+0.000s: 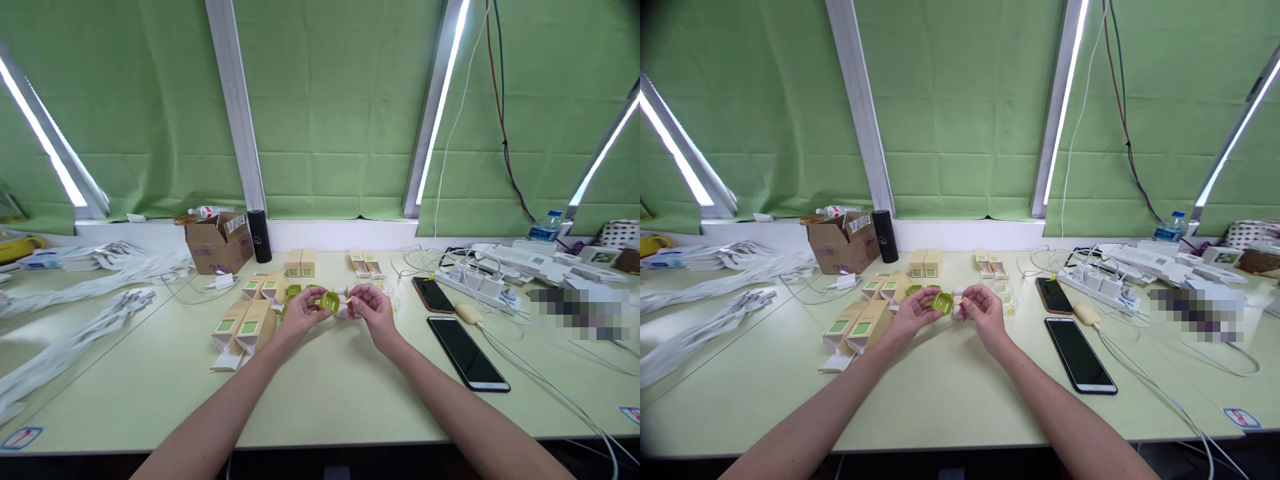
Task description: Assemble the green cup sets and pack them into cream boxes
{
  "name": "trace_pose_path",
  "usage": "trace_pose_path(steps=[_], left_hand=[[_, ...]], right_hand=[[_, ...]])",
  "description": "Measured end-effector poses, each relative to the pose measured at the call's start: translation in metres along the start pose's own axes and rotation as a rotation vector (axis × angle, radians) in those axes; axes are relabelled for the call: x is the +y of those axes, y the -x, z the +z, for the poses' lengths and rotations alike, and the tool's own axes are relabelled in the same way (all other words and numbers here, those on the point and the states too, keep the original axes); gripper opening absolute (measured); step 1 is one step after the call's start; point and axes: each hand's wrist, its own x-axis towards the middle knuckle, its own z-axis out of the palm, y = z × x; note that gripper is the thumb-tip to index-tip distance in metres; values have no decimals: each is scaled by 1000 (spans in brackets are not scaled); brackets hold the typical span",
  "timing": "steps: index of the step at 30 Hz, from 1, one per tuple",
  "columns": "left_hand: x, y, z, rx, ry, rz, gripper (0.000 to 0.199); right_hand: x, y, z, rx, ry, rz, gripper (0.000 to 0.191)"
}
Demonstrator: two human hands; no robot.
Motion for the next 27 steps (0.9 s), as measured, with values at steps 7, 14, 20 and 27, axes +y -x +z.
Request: trace_pose_path(steps=[7,14,20,27], left_hand=[[-4,-1,1,-31,59,7,61],[1,0,4,14,-73,39,55],[6,5,7,20,-168,67,52],[7,7,9,27,-247,110,48]], right_hand=[[5,4,5,-31,133,-110,23],[3,9,5,-33,571,-410,7],[4,10,3,-94,759,-659,23],[4,11,2,-19,1078,-794,18]])
